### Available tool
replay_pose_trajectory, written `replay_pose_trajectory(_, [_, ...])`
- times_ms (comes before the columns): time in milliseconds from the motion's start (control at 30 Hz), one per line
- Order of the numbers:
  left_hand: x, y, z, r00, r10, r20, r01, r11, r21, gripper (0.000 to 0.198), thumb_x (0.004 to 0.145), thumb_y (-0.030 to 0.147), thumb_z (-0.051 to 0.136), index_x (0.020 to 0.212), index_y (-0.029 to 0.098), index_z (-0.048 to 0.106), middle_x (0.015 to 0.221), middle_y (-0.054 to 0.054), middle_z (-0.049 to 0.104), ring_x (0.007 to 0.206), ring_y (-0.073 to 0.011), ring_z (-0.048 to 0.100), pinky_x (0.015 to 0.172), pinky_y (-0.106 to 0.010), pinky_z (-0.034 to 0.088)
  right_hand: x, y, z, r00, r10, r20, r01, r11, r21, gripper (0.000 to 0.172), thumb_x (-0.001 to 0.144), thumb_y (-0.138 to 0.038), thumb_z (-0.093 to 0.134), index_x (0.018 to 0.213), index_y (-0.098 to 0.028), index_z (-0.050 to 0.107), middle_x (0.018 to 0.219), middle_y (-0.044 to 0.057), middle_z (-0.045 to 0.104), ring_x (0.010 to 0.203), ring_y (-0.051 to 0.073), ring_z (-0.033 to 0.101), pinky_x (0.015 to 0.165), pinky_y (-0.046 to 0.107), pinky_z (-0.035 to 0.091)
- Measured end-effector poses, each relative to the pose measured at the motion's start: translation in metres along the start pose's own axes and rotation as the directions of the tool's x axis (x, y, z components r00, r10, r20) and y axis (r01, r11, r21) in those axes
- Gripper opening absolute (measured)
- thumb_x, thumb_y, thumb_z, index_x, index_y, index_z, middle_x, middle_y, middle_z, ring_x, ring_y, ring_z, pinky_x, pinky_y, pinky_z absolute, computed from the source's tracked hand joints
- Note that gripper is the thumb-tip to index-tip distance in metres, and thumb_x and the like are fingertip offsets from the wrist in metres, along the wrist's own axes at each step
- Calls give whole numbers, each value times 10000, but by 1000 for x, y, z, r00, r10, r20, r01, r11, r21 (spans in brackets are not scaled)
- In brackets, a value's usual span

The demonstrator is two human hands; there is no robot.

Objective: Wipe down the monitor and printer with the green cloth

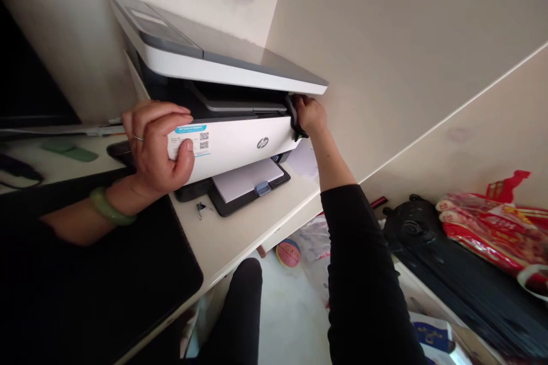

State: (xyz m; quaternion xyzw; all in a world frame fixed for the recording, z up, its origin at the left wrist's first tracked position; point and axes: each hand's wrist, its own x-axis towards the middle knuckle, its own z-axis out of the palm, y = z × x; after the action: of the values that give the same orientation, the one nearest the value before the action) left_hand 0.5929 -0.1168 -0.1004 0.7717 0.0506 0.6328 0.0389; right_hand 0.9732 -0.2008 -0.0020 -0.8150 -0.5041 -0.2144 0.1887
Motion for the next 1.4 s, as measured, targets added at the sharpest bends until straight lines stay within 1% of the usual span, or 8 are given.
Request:
replay_pose_trajectory(133, [1, 2, -1, 1000, 25, 0, -25, 999, 48, 378, 1106, 493, 426, 1373, 267, 570, 1396, -128, 652, 1334, -348, 585, 1235, -693, 396, -31, -4, 3, 980, 157, -121, -148, 986, 82, 621, 1111, -477, 207, 1441, -232, 672, 1474, 170, 711, 1389, 340, 661, 1202, 527, 501])
replay_pose_trajectory(367, [2, 7, -2, 998, -62, 23, 59, 991, 118, 460, 1118, 572, 364, 1363, 272, 612, 1373, -135, 674, 1363, -347, 600, 1228, -693, 419, -56, 5, 8, 930, 176, -324, -115, 973, 198, 634, 1096, -530, 202, 1323, -221, 706, 1323, 171, 765, 1263, 326, 710, 1145, 519, 539])
replay_pose_trajectory(500, [2, 6, -2, 1000, 12, -17, -12, 1000, 13, 434, 1109, 551, 425, 1369, 257, 611, 1400, -136, 670, 1375, -357, 594, 1227, -713, 403, -35, -4, 5, 950, 176, -258, -109, 961, 255, 669, 1112, -541, 130, 1348, -243, 681, 1304, 128, 784, 1274, 295, 711, 1138, 503, 553])
replay_pose_trajectory(700, [2, 8, -3, 998, -54, 43, 51, 996, 75, 455, 1117, 558, 364, 1327, 255, 631, 1421, -125, 678, 1408, -338, 578, 1257, -708, 398, -31, -16, -10, 997, 72, -39, -59, 961, 270, 572, 1082, -575, 365, 1505, -268, 597, 1510, 110, 703, 1437, 349, 624, 1236, 581, 485])
replay_pose_trajectory(900, [3, 10, -3, 999, -40, 24, 36, 990, 139, 468, 1125, 558, 318, 1316, 268, 633, 1386, -114, 702, 1363, -320, 611, 1222, -703, 449, -49, -9, -16, 969, 104, -225, -66, 983, 169, 486, 1029, -457, 456, 1338, -240, 762, 1377, 170, 707, 1385, 368, 624, 1255, 611, 473])
replay_pose_trajectory(1100, [3, 8, -2, 998, -57, 27, 52, 989, 140, 474, 1124, 576, 317, 1299, 273, 637, 1373, -119, 703, 1361, -311, 603, 1225, -686, 453, -47, -30, -16, 934, 149, -325, -46, 951, 305, 452, 1004, -422, 500, 1277, -179, 765, 1305, 159, 780, 1196, 318, 741, 1150, 530, 576])
replay_pose_trajectory(1300, [3, 10, -2, 994, -98, 53, 91, 989, 118, 409, 1110, 562, 372, 1265, 287, 631, 1380, -107, 702, 1372, -324, 595, 1250, -655, 421, -72, -40, -40, 990, -127, -64, 140, 954, 264, 578, 1070, -565, 411, 1469, -255, 691, 1607, 77, 660, 1525, 332, 583, 1321, 545, 437])
replay_pose_trajectory(1400, [3, 11, -2, 990, -123, 63, 117, 988, 104, 433, 1112, 588, 362, 1272, 288, 630, 1394, -104, 698, 1398, -325, 584, 1265, -662, 405, -58, -37, -53, 985, -132, 109, 103, 966, 237, 561, 1077, -540, 428, 1520, -285, 658, 1654, 40, 619, 1557, 345, 555, 1341, 573, 410])
